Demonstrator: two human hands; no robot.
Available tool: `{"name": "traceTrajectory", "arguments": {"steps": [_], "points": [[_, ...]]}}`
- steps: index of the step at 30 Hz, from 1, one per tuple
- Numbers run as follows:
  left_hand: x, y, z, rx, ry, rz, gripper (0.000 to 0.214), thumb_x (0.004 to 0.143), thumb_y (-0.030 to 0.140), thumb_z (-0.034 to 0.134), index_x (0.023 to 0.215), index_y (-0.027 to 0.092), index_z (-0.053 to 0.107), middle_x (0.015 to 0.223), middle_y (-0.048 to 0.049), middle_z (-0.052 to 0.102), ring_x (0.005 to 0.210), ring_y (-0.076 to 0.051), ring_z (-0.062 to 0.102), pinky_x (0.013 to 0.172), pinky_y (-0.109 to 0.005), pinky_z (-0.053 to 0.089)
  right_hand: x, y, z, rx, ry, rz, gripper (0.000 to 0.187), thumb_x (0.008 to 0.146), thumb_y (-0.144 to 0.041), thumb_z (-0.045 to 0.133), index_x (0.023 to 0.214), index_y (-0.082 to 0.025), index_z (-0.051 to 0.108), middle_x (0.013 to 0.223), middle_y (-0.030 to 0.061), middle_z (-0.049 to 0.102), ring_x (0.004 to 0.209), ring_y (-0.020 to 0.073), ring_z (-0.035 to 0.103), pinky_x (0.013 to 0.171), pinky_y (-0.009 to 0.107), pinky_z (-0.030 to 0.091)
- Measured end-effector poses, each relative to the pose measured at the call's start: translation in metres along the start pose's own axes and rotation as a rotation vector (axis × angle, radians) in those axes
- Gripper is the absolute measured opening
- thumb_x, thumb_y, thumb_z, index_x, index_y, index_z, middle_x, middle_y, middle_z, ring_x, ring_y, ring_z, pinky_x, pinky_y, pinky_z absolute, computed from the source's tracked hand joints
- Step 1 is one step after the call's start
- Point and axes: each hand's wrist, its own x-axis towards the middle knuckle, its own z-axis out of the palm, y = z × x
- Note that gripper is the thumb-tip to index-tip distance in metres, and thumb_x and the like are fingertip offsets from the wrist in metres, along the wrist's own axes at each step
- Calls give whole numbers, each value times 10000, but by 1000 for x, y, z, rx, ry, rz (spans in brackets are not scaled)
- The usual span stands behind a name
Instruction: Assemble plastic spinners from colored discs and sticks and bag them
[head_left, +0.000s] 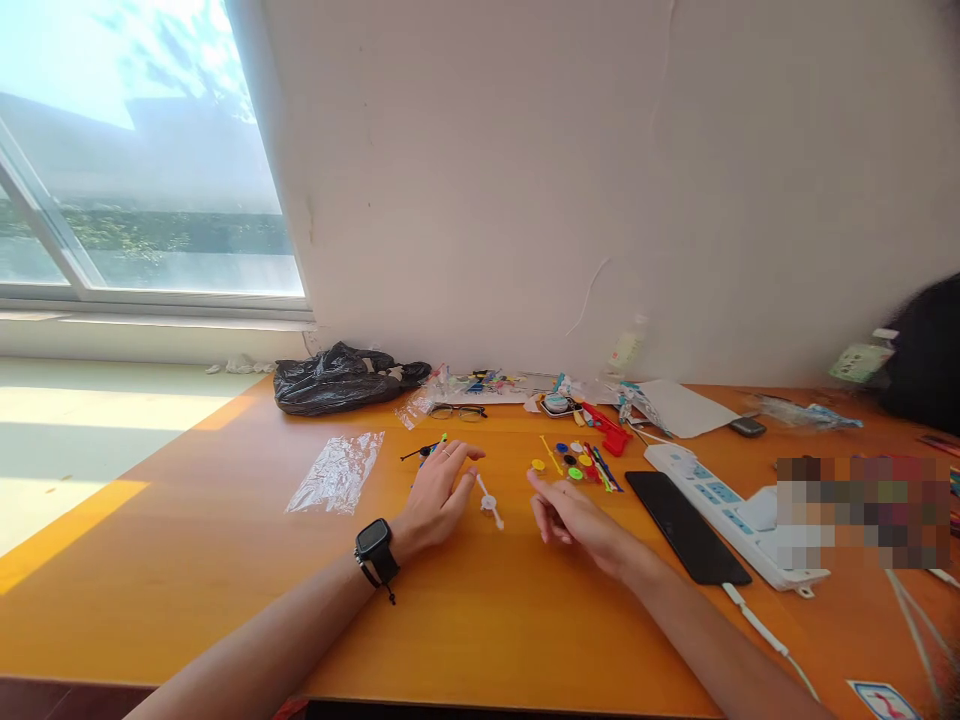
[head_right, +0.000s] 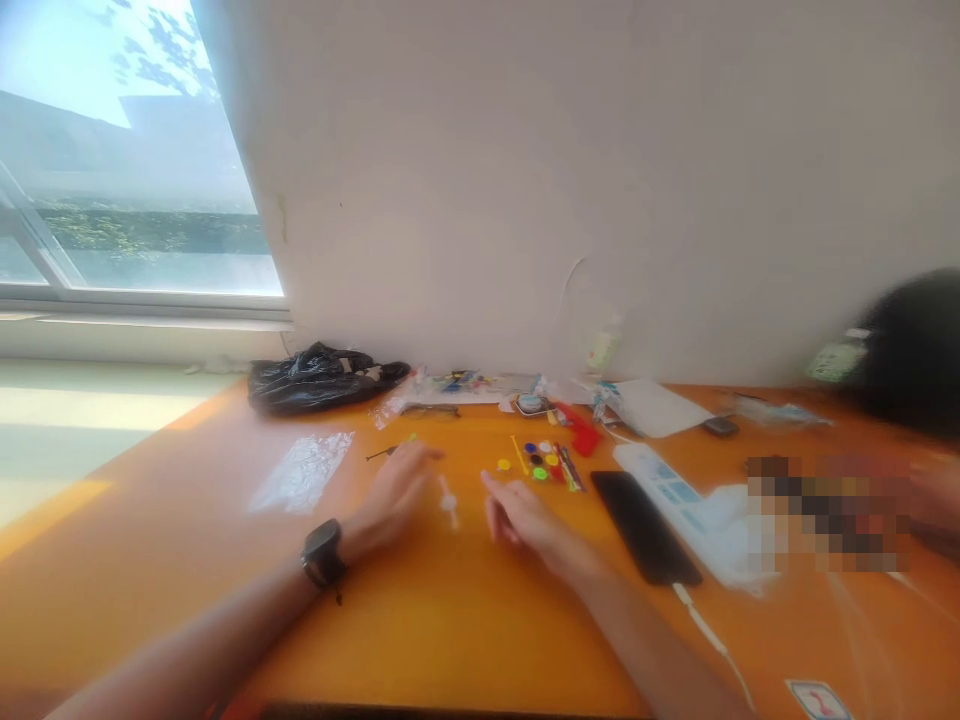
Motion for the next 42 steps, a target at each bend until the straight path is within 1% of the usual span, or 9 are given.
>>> {"name": "traceTrajectory", "arguments": {"steps": [5,10,16,22,27,32,35,39,42], "points": [[-2,3,1,24,-37,67,218,1054,322,459,1201,233,594,1148,-78,679,1083,-265,606,1033,-470,453,3,-4,-6,140,169,-40,724,917,-763,524,472,-193,484,460,-22,371,464,97,289,506,286,165],[-4,5,6,73,-98,129,320,960,353,636,1262,253,604,1184,-83,692,1118,-289,606,1053,-489,447,4,-4,-12,162,228,-75,696,909,-750,560,506,-183,564,463,-23,346,473,100,280,509,290,156],[-5,-1,15,95,-161,193,444,881,379,731,1296,268,617,1199,-93,703,1125,-304,620,1023,-476,471,3,-5,-16,145,281,-86,681,931,-738,542,557,-177,631,480,-20,353,486,108,301,524,295,189],[-6,-6,23,114,-207,240,379,897,383,725,1248,262,649,1156,-89,730,1110,-293,640,978,-442,485,1,-9,-17,126,353,-128,653,913,-742,561,592,-180,652,510,-21,367,498,116,320,526,300,221],[-5,-12,27,227,-270,292,226,999,367,586,1139,239,708,1022,-86,731,996,-259,660,898,-389,474,4,-5,-21,92,390,-140,670,921,-765,518,639,-173,658,536,-28,381,511,120,362,531,288,255],[-3,-19,26,399,-243,254,216,1036,266,507,977,221,711,883,-56,705,850,-221,634,823,-365,435,11,5,-26,-309,506,-334,511,991,-644,495,830,-197,684,656,10,544,631,187,517,613,313,377],[0,-22,20,471,-194,200,181,1022,269,535,928,218,680,870,-62,697,898,-249,621,859,-398,434,15,13,-28,-621,562,-471,313,999,-483,545,969,-206,688,869,68,672,840,249,623,777,367,468],[3,-28,11,526,-67,81,132,1006,326,571,1037,236,663,1150,-97,698,1146,-312,566,999,-476,397,19,24,-30,-827,559,-519,249,990,-354,553,1130,-196,684,1139,118,700,1121,303,627,1098,498,417],[4,-35,8,543,-31,-83,241,993,370,585,1204,259,622,1351,-114,623,1223,-341,530,1000,-487,392,22,31,-32,-897,534,-505,326,970,-320,573,1251,-184,665,1252,136,689,1226,323,592,1192,549,344]]}}
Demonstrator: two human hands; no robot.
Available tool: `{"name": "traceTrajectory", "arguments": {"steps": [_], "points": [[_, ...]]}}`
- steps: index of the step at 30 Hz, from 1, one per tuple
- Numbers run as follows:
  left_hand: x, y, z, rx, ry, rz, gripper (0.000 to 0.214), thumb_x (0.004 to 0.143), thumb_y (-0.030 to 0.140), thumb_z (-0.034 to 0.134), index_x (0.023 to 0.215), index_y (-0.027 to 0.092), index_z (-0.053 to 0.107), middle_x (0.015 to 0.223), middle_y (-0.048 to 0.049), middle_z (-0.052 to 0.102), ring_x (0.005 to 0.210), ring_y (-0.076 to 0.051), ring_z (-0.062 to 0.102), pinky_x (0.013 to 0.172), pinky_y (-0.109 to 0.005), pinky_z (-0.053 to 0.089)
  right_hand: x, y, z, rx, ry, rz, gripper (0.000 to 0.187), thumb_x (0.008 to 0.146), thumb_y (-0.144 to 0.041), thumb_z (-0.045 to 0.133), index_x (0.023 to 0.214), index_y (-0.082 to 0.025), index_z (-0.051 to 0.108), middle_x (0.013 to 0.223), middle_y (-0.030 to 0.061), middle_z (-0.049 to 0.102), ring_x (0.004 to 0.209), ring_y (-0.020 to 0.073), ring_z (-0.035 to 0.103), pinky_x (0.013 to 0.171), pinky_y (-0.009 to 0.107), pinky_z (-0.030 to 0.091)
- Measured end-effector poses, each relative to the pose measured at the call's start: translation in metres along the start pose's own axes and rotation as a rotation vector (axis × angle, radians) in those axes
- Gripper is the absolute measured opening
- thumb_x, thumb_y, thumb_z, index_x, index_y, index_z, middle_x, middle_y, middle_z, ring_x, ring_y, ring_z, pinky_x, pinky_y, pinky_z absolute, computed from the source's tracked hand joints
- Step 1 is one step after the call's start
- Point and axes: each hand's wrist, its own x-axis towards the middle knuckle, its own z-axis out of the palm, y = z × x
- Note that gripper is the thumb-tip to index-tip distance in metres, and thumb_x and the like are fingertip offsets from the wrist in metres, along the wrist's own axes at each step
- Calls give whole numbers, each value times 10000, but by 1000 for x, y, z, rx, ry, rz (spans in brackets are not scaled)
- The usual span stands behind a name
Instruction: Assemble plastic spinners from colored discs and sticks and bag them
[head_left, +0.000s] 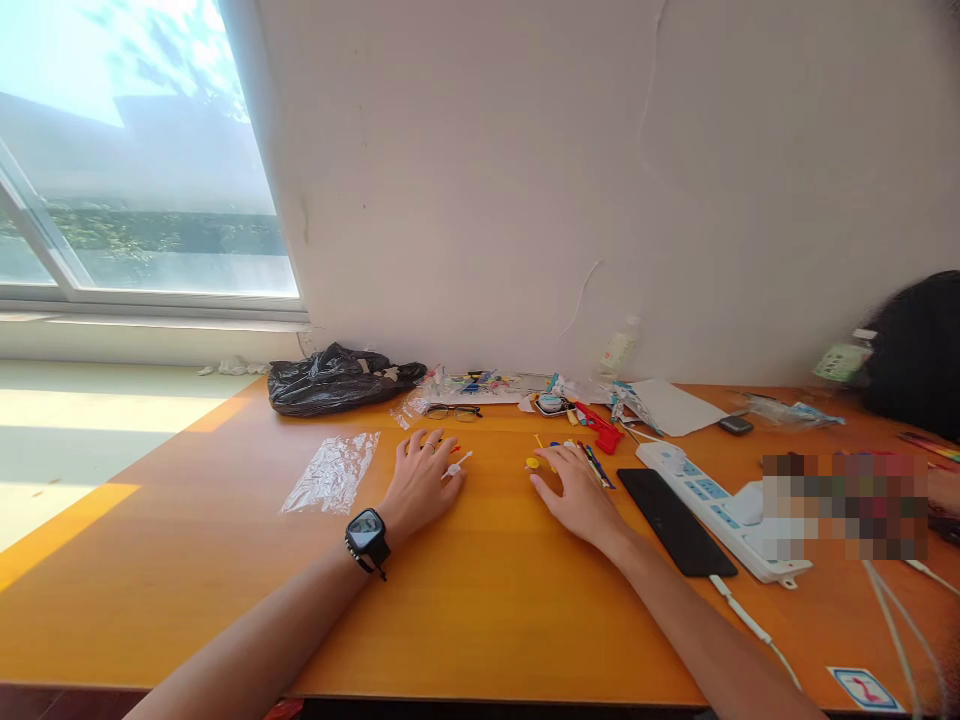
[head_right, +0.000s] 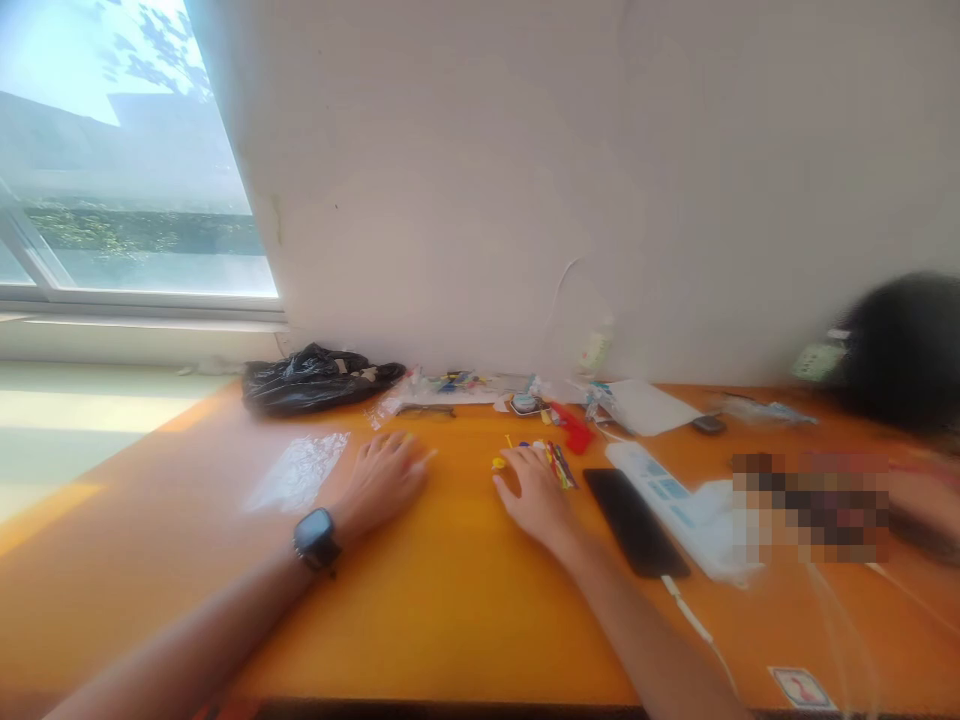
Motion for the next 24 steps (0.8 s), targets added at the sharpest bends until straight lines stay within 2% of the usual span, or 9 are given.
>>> {"name": "traceTrajectory", "arguments": {"steps": [3,6,13,16,20,24], "points": [[1,-6,1,-13,-99,-92,275,1020,373,530,1265,267,595,1336,-119,625,1140,-331,574,916,-445,413,-1,3,2,-2,-34,-12,379,966,-310,579,1315,-181,652,1302,142,680,1287,328,558,1213,557,335],[3,-7,1,-7,-139,-76,273,1041,348,476,1272,269,599,1293,-119,651,1090,-319,586,881,-424,410,-2,3,2,5,-64,-8,407,967,-311,588,1344,-171,648,1335,149,667,1328,327,532,1216,555,347],[2,-8,6,-26,-105,-112,305,1047,345,458,1316,273,581,1262,-111,682,1146,-341,575,947,-484,408,-3,1,2,41,-139,32,411,959,-306,614,1329,-137,668,1376,180,651,1382,341,503,1198,549,395],[2,-9,8,-35,-30,-106,303,1024,352,515,1301,256,592,1321,-122,654,1255,-364,530,1015,-530,410,-4,-7,-1,102,-165,21,393,955,-298,625,1316,-151,676,1348,172,667,1341,332,543,1182,541,417],[2,-4,4,-111,61,29,396,984,318,591,1369,233,560,1406,-133,600,1338,-362,476,1095,-552,420,-6,-24,-4,229,-230,-75,370,966,-287,630,1320,-190,674,1297,132,688,1268,290,593,1152,487,457],[0,9,-4,-291,16,269,417,996,258,567,1411,245,540,1375,-121,615,1284,-304,536,1094,-490,470,-7,-37,-5,324,-273,-130,337,999,-319,607,1311,-218,682,1301,113,689,1244,268,617,1126,443,485]]}}
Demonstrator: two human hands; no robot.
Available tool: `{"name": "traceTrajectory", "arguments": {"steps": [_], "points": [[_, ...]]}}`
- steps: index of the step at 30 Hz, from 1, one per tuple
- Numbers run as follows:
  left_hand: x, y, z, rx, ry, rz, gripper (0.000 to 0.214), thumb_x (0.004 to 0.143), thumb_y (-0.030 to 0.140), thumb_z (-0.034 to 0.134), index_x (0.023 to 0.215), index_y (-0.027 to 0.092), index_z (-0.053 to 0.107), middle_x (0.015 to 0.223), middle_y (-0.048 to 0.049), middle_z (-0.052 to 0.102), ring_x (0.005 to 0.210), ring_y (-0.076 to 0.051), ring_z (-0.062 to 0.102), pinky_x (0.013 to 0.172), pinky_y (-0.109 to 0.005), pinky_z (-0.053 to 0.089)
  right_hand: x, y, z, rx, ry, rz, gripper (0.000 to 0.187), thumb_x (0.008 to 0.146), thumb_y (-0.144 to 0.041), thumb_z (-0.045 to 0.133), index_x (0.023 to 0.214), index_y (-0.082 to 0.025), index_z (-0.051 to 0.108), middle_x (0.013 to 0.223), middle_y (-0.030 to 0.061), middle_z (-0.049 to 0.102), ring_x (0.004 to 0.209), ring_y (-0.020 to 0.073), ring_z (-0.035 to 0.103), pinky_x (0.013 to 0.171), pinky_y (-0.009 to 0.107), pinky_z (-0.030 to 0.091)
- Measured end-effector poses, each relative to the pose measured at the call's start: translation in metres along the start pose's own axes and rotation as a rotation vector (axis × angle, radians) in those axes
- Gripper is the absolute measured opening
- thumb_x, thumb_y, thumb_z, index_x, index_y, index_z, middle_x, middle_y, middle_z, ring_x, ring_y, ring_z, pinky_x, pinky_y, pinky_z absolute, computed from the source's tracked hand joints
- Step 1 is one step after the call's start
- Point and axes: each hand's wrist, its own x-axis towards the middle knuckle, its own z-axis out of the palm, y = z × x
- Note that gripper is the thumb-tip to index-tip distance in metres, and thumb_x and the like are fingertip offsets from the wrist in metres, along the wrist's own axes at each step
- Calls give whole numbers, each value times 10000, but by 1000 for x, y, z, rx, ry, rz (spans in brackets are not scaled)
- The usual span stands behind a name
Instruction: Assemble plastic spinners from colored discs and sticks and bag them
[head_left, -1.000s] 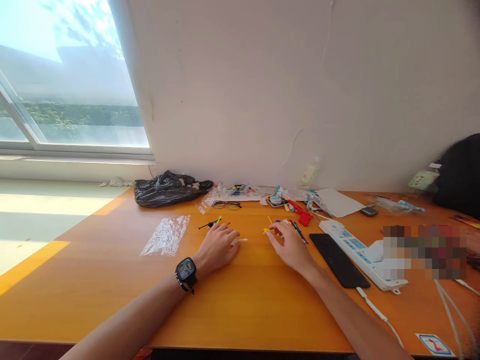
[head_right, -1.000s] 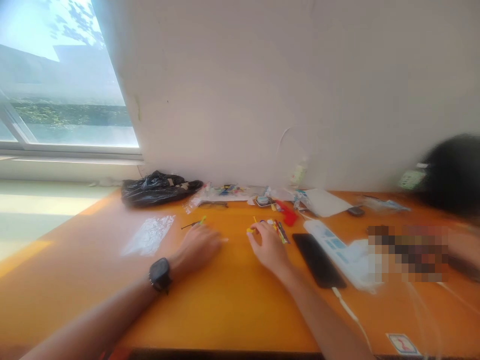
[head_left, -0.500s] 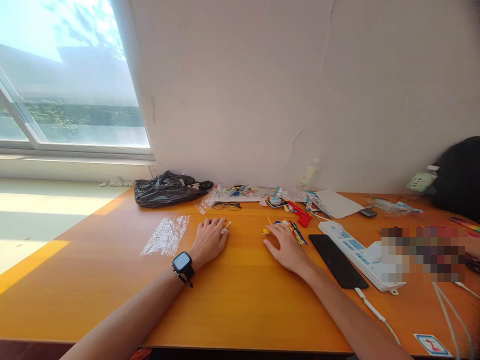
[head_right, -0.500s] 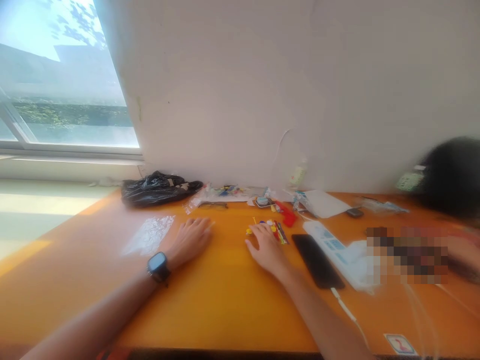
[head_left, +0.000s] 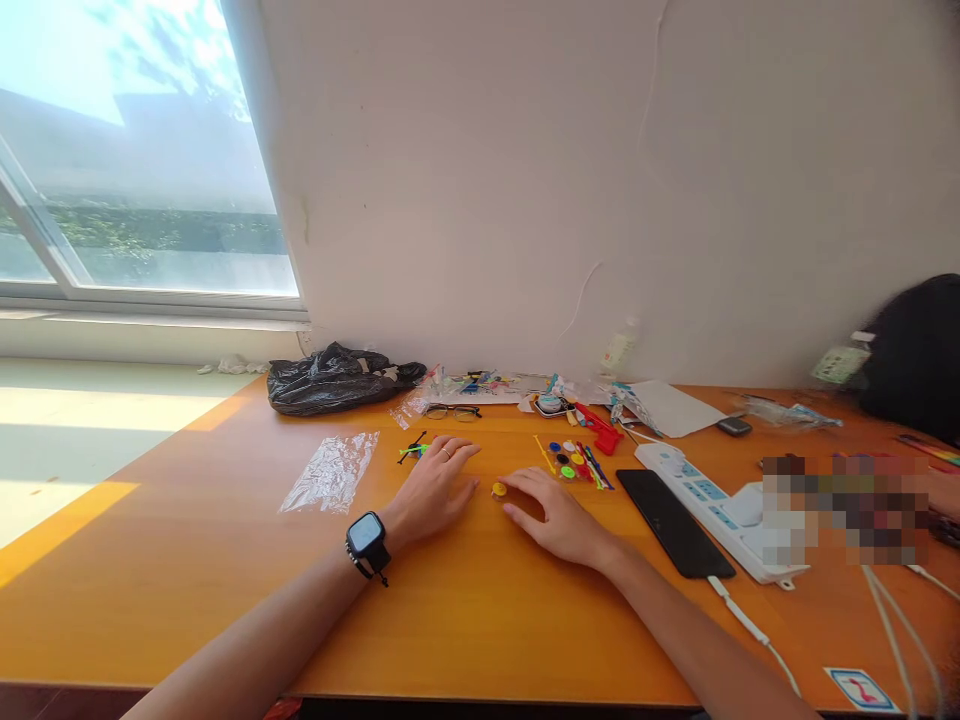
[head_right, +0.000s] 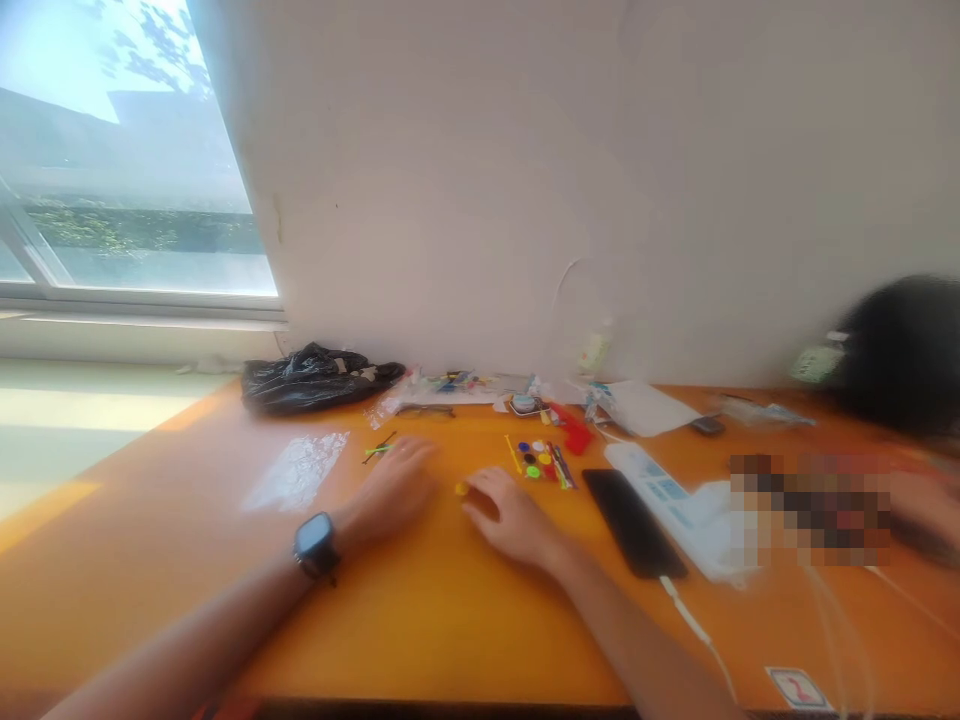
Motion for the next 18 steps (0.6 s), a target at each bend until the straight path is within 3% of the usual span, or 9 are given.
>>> {"name": "traceTrajectory", "arguments": {"steps": [4,9,18], "points": [[-3,13,5,-98,-130,157,355,990,271,570,1343,277,608,1267,-102,668,1169,-283,624,1054,-483,484,1,5,-2,-81,110,130,385,1030,-376,542,1352,-202,662,1388,136,644,1275,293,625,1123,465,496],[-6,17,11,-103,-188,185,264,1003,296,552,1238,261,669,1124,-100,715,1058,-275,671,1017,-462,476,0,22,-4,-311,129,325,487,1008,-383,564,1413,-123,635,1486,199,593,1374,368,571,1158,538,463],[-5,12,10,-113,-161,146,202,1040,326,525,1050,253,713,916,-55,713,885,-228,686,1065,-476,439,-3,26,2,-369,133,334,445,1009,-400,582,1361,-146,681,1425,200,651,1341,372,610,1133,530,482]]}}
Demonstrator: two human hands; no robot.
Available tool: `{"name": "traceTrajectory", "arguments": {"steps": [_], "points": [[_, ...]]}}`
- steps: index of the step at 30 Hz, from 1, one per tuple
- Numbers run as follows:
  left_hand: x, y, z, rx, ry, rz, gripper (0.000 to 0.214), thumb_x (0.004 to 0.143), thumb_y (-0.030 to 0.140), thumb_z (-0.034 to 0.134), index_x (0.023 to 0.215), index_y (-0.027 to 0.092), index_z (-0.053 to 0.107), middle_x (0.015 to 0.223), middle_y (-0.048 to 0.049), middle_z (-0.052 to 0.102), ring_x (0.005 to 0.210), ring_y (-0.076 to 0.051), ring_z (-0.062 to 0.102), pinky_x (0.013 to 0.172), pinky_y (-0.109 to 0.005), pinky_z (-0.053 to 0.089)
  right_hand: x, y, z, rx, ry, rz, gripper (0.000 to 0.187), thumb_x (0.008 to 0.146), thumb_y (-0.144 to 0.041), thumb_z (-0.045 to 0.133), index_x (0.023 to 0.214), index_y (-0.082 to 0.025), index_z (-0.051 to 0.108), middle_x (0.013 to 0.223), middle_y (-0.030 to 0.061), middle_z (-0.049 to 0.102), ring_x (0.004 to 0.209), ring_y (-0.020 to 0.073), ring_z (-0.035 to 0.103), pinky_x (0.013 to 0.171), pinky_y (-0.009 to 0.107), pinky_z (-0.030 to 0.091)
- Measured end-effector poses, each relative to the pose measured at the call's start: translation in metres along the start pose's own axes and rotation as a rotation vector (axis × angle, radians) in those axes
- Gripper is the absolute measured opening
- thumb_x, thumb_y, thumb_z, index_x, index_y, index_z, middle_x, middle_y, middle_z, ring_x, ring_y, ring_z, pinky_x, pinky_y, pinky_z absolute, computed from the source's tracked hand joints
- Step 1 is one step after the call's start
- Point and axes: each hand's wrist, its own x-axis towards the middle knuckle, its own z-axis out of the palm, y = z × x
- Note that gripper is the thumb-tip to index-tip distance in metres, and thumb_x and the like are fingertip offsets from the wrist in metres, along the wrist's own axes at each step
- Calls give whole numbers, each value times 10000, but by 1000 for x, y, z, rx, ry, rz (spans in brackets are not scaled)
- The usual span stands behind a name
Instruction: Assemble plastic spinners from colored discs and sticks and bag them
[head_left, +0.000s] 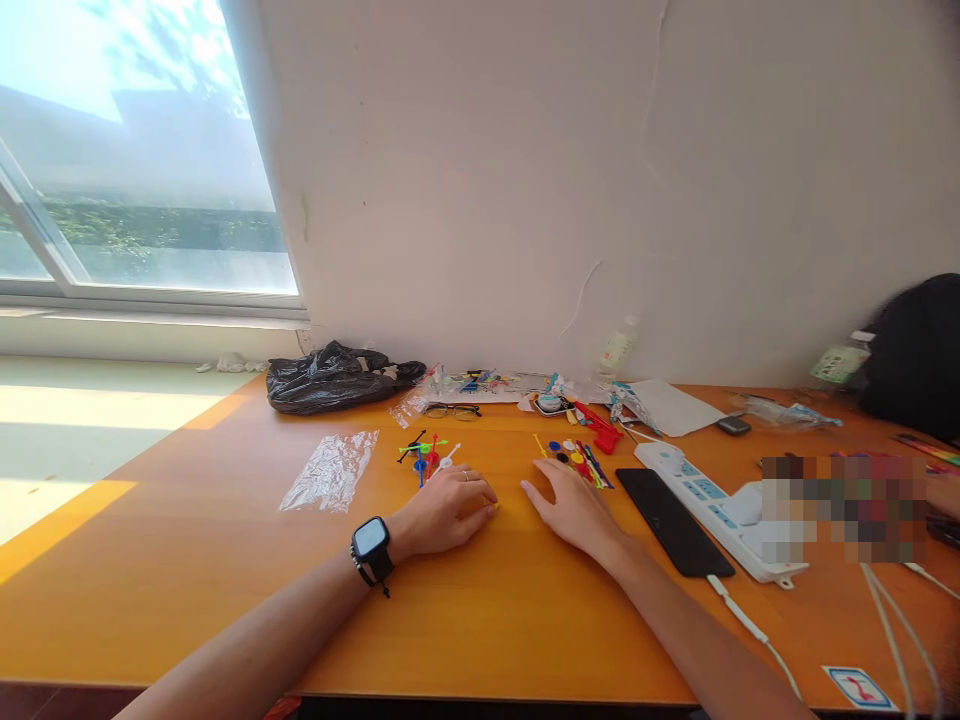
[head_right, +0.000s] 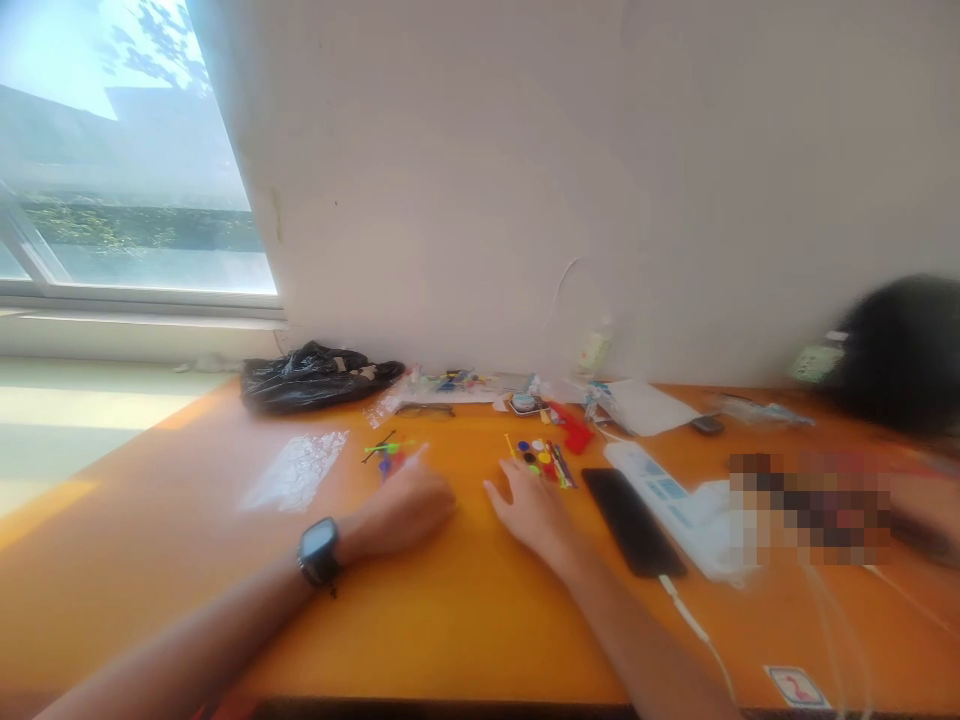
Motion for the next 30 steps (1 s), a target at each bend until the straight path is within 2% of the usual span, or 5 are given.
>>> {"name": "traceTrajectory", "arguments": {"steps": [7,13,16,24,30], "points": [[0,-2,2,-27,8,-17,205,1030,305,533,1094,248,719,973,-66,735,926,-233,681,1088,-496,442,0,0,-3,-14,-35,34,449,1006,-409,575,1349,-137,677,1433,199,646,1340,372,608,1125,523,479],[1,-4,3,-44,29,-47,203,1000,263,566,1156,248,696,1105,-69,742,1001,-245,672,1078,-493,458,-3,-15,-16,172,-76,-133,273,991,-352,581,1158,-199,734,1181,117,765,1073,288,720,946,413,550],[1,-5,2,-37,13,-43,206,1003,239,542,1135,244,700,1133,-68,737,1003,-240,669,1059,-477,472,-4,-21,-20,256,-118,-202,189,979,-295,587,1049,-221,747,1052,74,776,961,248,715,868,369,542],[2,-4,-1,-48,-19,-47,344,1001,121,424,1140,245,713,1096,-69,733,1009,-225,668,1034,-442,488,-6,-23,-16,274,-139,-239,190,975,-274,612,1099,-237,750,1065,74,733,934,230,699,853,348,523],[3,-3,-1,-69,-61,-36,227,1003,233,516,1054,247,737,1030,-80,728,972,-239,679,947,-422,519,-8,-25,-11,297,-166,-246,156,992,-236,586,1014,-241,741,1021,48,704,891,206,686,839,326,504]]}}
